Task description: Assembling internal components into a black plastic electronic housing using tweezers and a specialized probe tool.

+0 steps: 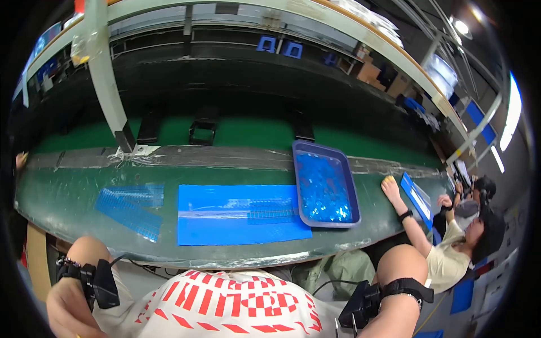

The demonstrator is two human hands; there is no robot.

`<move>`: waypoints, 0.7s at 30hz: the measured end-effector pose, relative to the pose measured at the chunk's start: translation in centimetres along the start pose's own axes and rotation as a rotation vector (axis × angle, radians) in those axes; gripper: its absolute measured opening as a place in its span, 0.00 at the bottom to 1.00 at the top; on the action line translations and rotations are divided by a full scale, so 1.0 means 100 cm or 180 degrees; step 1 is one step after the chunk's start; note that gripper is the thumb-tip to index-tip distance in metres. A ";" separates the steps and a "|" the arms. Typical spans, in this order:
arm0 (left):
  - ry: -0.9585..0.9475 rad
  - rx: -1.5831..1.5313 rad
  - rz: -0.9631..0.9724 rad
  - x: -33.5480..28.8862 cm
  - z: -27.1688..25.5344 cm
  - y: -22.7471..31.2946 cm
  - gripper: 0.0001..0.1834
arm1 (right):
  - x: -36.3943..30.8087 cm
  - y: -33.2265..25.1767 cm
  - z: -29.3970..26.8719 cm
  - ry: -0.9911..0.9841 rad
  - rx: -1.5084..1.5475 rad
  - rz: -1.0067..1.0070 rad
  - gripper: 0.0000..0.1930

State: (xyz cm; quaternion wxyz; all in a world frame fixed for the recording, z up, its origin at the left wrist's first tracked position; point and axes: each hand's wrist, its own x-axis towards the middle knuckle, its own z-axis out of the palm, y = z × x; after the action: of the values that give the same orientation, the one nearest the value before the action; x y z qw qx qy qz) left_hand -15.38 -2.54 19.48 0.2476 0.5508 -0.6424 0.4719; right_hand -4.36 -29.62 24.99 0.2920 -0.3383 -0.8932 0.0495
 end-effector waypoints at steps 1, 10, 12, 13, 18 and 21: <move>0.0417 0.0173 -0.0179 -0.005 -0.002 -0.002 0.06 | 0.001 0.003 -0.001 -0.0038 0.0025 -0.0017 0.04; -0.1684 -0.2799 -0.1857 -0.074 -0.045 -0.064 0.11 | -0.020 0.038 -0.023 -0.0533 0.0471 0.1538 0.05; -0.0045 -0.1574 -0.3729 -0.101 -0.030 -0.078 0.11 | -0.041 0.052 -0.022 -0.0186 0.0098 0.2209 0.02; 0.0123 -0.1117 -0.4224 -0.110 -0.016 -0.115 0.12 | -0.049 0.043 -0.022 0.0161 -0.0184 0.2838 0.02; -0.1709 0.2388 -0.5406 -0.253 -0.036 -0.201 0.20 | -0.098 0.067 0.015 0.2120 -0.0265 0.3395 0.08; -0.2618 0.3694 -0.6283 -0.302 -0.052 -0.241 0.26 | -0.116 0.060 0.030 0.2722 -0.0300 0.3449 0.10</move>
State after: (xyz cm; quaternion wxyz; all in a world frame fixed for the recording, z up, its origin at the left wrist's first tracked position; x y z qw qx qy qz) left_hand 14.44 17.57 4.43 -0.0052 0.9403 0.3288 0.0881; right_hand 4.38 -32.09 15.16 0.5376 -0.7390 -0.4059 0.0118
